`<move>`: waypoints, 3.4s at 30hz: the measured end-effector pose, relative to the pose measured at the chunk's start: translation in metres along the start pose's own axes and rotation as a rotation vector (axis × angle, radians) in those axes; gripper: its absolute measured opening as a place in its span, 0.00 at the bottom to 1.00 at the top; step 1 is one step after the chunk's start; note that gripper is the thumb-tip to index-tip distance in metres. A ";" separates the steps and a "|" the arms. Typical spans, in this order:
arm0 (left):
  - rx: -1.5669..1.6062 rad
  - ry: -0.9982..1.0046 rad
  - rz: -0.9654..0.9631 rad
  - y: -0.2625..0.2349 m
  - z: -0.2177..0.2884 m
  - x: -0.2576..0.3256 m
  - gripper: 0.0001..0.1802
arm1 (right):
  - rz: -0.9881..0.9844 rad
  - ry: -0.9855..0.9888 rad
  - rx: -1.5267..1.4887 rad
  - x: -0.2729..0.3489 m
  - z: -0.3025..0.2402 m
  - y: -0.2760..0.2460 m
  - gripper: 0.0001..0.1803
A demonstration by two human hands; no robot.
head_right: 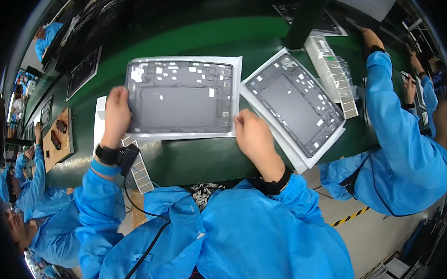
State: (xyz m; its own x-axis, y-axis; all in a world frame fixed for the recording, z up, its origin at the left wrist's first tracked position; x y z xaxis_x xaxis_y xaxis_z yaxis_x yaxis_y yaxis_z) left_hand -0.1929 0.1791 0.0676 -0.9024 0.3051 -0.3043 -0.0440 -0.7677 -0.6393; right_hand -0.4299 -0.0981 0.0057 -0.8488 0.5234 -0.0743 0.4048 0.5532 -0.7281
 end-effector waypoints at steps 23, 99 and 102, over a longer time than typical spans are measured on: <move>0.018 0.326 -0.737 0.274 0.140 -0.077 0.28 | 0.676 0.538 0.101 0.131 0.128 -0.162 0.15; -0.288 0.177 -0.225 -0.012 -0.036 0.166 0.31 | -0.308 0.108 -0.808 0.009 -0.147 0.106 0.28; -0.362 0.208 -0.251 -0.009 -0.036 0.167 0.32 | -0.388 0.067 -0.907 -0.005 -0.170 0.164 0.20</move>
State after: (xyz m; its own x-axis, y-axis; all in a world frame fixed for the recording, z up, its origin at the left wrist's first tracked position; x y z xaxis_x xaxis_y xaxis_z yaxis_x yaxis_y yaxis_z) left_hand -0.3281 0.2576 -0.0031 -0.7763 0.5904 -0.2208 -0.0640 -0.4224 -0.9042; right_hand -0.3017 0.0999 0.0029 -0.9682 0.2206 0.1179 0.2331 0.9666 0.1061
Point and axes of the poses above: each hand's wrist, its own x-axis away from the middle knuckle, its own y-axis out of the palm, z = x × y, the point moved 9 cm from there along -x, towards the middle knuckle, and after that the axes turned 1 degree about x, right-handed, at the moved point
